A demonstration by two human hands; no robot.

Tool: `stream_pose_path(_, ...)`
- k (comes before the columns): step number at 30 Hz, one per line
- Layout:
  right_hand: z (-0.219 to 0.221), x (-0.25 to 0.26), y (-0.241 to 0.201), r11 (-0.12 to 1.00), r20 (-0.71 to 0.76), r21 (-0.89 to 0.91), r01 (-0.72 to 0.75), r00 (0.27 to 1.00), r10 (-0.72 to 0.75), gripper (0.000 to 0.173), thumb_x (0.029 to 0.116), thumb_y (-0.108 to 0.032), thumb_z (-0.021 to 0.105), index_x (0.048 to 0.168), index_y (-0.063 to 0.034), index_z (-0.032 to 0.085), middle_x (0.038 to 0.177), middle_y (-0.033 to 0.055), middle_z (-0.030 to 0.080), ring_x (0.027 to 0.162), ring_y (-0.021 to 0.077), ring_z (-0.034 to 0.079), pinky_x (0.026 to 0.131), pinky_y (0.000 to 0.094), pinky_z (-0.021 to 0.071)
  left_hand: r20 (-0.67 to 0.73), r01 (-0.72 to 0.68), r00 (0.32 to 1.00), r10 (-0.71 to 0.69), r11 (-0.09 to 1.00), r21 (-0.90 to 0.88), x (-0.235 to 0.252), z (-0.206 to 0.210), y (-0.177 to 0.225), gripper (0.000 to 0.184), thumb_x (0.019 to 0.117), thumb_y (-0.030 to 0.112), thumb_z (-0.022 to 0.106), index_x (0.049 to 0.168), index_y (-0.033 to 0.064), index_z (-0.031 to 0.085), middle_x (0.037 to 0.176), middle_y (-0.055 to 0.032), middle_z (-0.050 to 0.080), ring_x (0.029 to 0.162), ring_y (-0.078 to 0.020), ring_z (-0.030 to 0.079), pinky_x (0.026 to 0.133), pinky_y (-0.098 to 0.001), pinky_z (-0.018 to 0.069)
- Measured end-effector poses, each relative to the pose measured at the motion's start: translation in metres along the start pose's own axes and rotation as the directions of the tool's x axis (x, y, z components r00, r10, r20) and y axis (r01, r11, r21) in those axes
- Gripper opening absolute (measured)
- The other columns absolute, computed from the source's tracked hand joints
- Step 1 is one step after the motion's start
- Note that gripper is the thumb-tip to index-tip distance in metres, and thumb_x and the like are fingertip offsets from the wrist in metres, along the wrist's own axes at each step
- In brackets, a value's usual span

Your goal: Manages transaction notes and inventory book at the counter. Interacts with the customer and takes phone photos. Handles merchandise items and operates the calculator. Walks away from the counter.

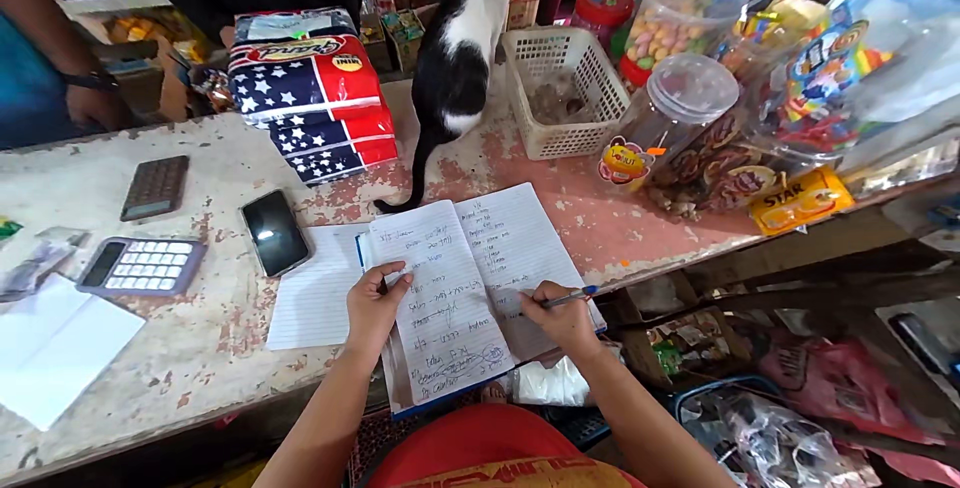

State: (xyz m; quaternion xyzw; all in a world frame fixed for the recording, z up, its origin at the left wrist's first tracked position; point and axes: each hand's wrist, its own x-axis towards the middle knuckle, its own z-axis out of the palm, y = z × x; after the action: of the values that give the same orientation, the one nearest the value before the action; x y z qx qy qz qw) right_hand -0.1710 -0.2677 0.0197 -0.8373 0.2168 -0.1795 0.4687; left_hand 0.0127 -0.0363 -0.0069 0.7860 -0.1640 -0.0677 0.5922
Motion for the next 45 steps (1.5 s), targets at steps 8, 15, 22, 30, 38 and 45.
stream_pose_path(8,0.003,0.002,0.01,1.0,-0.072,-0.007,0.028,0.997,-0.028,0.027,0.0897,-0.017,0.069,0.068,-0.0037,0.059,0.059,-0.0058,0.051,0.055,-0.005,0.045,0.054,0.0142,0.0377,-0.006,-0.01,1.0,0.01,1.0,-0.013,0.0,0.001,-0.002,0.024,0.0897,0.009,0.075,0.111,-0.0001,0.071,0.1,-0.0038,0.072,0.071,0.0016,0.06,0.066,-0.0132,0.0502)
stream_pose_path(15,0.0,0.001,0.006,0.999,-0.05,-0.044,0.03,0.998,-0.033,0.028,0.0888,-0.016,0.068,0.066,-0.0039,0.057,0.059,-0.0057,0.049,0.055,-0.0044,0.042,0.054,0.0147,0.0352,-0.006,-0.008,1.0,0.008,1.0,-0.02,0.0,0.001,-0.002,0.023,0.0899,0.009,0.075,0.111,0.0004,0.072,0.1,-0.0034,0.072,0.07,0.0012,0.06,0.065,-0.0131,0.0498)
stream_pose_path(22,0.0,0.002,0.008,0.999,-0.062,-0.031,0.03,0.998,-0.032,0.028,0.0889,-0.015,0.067,0.065,-0.0059,0.055,0.058,-0.0069,0.047,0.054,-0.0044,0.041,0.054,0.0148,0.034,-0.017,0.008,1.0,-0.008,1.0,-0.01,-0.001,0.001,-0.001,0.024,0.0895,0.01,0.076,0.111,0.0008,0.072,0.097,-0.0026,0.071,0.069,0.0017,0.058,0.064,-0.013,0.0488)
stream_pose_path(30,-0.002,0.002,0.008,1.0,-0.086,-0.022,0.016,0.996,-0.018,0.028,0.09,-0.013,0.066,0.066,-0.0041,0.057,0.058,-0.0063,0.047,0.055,-0.0046,0.041,0.054,0.0141,0.0341,-0.012,-0.017,1.0,0.017,1.0,0.009,-0.002,0.001,-0.001,0.025,0.0901,0.01,0.075,0.112,-0.0002,0.071,0.1,-0.0043,0.071,0.072,0.0013,0.06,0.067,-0.0135,0.0496)
stream_pose_path(38,0.0,0.002,0.011,0.998,-0.096,-0.029,0.06,0.993,-0.062,0.029,0.0899,-0.013,0.065,0.064,-0.0048,0.055,0.058,-0.0065,0.046,0.054,-0.005,0.04,0.054,0.0134,0.0332,-0.016,-0.012,1.0,0.012,1.0,-0.007,-0.002,0.002,-0.001,0.025,0.0896,0.008,0.075,0.112,-0.001,0.071,0.099,-0.0041,0.071,0.072,0.0018,0.061,0.067,-0.0131,0.0504)
stream_pose_path(45,-0.002,0.004,0.01,0.998,-0.085,-0.024,0.054,0.995,-0.056,0.03,0.0898,-0.012,0.064,0.063,-0.0063,0.053,0.058,-0.0074,0.044,0.054,-0.0053,0.039,0.054,0.0137,0.0322,-0.019,-0.007,1.0,0.007,1.0,-0.023,-0.001,0.002,0.0,0.024,0.0895,0.007,0.075,0.111,-0.0011,0.071,0.099,-0.0041,0.072,0.071,0.0012,0.061,0.066,-0.0134,0.0511)
